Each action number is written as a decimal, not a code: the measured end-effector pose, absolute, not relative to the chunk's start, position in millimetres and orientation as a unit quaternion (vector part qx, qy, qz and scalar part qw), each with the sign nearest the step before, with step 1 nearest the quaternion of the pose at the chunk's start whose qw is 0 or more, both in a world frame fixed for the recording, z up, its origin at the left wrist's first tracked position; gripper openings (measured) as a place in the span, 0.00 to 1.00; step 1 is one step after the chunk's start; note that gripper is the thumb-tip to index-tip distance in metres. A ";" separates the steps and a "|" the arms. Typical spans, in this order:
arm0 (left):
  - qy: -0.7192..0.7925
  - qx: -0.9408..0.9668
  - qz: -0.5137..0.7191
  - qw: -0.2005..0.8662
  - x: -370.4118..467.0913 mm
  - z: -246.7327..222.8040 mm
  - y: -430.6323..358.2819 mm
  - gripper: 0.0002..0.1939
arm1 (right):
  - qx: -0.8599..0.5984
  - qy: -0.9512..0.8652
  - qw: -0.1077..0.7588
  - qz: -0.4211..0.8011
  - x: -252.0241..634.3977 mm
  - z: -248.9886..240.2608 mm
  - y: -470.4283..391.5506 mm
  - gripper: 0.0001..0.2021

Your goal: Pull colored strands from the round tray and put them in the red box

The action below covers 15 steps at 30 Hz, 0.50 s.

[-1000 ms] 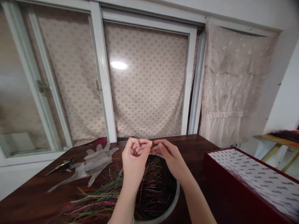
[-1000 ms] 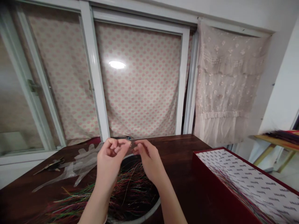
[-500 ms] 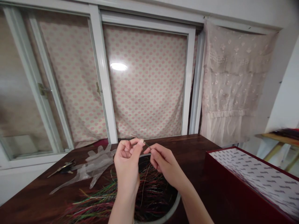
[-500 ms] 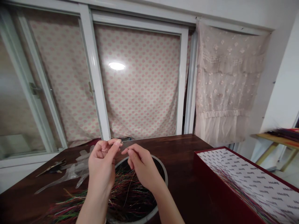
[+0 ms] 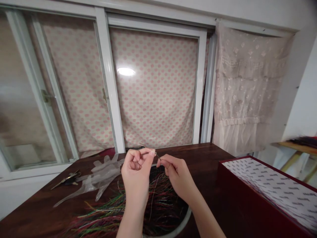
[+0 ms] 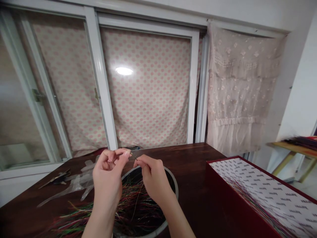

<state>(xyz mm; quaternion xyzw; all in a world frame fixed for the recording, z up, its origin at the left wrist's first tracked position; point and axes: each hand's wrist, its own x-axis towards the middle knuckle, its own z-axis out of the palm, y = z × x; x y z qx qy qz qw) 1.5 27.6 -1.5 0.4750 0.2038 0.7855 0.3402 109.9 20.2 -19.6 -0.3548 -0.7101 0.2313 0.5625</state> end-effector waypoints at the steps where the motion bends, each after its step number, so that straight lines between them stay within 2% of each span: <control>1: 0.205 0.468 0.788 0.344 0.8 -1.8 28.9 0.18 | -0.354 -0.712 0.558 0.236 110.5 -19.4 20.5 0.12; 15: 0.222 0.382 0.803 0.400 -14.5 -2.0 38.0 0.19 | -0.344 -0.698 0.561 0.282 116.2 -17.4 22.7 0.13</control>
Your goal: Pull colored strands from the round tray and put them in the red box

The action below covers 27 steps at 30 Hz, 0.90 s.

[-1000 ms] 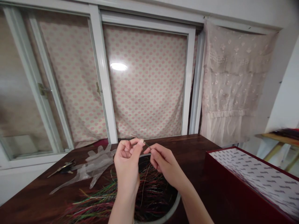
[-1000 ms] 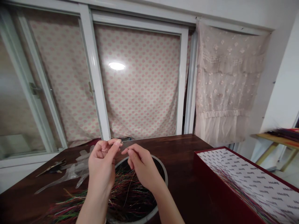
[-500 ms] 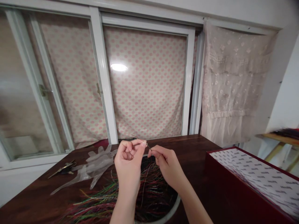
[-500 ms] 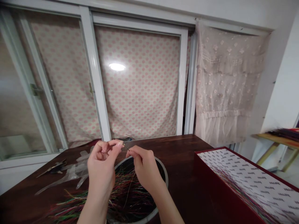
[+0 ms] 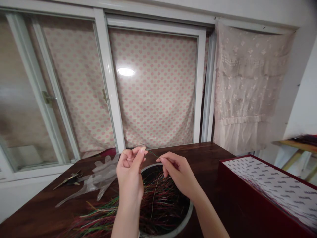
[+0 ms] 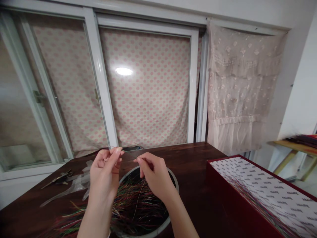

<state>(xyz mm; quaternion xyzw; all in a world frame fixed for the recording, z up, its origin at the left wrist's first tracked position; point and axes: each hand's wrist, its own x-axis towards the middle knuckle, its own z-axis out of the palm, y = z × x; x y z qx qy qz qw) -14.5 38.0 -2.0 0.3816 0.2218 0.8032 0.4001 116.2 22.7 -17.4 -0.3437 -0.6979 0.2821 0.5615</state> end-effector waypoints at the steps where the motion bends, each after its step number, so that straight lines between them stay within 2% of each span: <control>1: 0.222 0.378 0.804 0.402 -15.1 -1.8 38.0 0.19 | -0.345 -0.704 0.555 0.278 117.7 -17.4 22.9 0.13; 8: 0.217 0.375 0.808 0.398 -22.0 -2.6 40.7 0.19 | -0.347 -0.724 0.539 0.256 122.2 -16.0 22.8 0.13; 14: 0.213 0.384 0.826 0.354 -20.9 -2.9 40.5 0.20 | -0.351 -0.750 0.523 0.203 116.2 -18.7 22.7 0.14; 20: 0.231 0.343 0.846 0.337 -29.2 -2.4 44.4 0.19 | -0.408 -0.737 0.514 0.161 122.9 -17.6 23.1 0.14; 27: 0.265 0.329 0.856 0.297 -44.9 -3.3 49.3 0.20 | -0.369 -0.757 0.507 0.181 126.5 -17.9 24.3 0.14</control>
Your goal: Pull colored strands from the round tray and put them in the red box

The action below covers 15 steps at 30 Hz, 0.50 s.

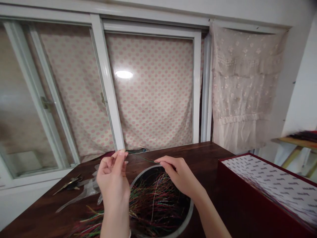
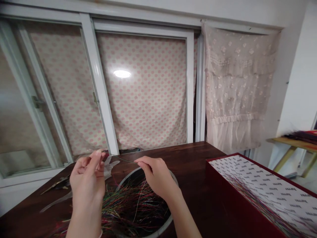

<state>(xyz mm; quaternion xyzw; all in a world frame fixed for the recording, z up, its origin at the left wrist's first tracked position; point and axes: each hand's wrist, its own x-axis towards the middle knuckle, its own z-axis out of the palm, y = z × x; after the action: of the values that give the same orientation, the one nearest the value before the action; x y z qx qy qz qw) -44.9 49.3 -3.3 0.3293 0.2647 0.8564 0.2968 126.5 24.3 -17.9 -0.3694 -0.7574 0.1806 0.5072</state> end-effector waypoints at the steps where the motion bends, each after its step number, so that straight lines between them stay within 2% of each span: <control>1: 0.266 0.327 0.858 0.295 -46.2 -3.4 49.8 0.20 | -0.367 -0.761 0.503 0.181 126.2 -18.1 24.6 0.14; 11: 0.240 0.335 0.863 0.291 -50.1 0.2 44.8 0.22 | -0.396 -0.796 0.448 0.100 125.9 -25.2 31.3 0.16; 15: 0.235 0.360 0.851 0.301 -47.5 2.4 41.9 0.19 | -0.413 -0.791 0.444 0.082 128.5 -23.6 28.1 0.16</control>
<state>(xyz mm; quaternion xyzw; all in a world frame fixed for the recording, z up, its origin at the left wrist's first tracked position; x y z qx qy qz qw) -47.5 41.9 2.4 0.3599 0.2354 0.8512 0.3010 128.5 28.1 -23.6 -0.4125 -0.7912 0.0820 0.4440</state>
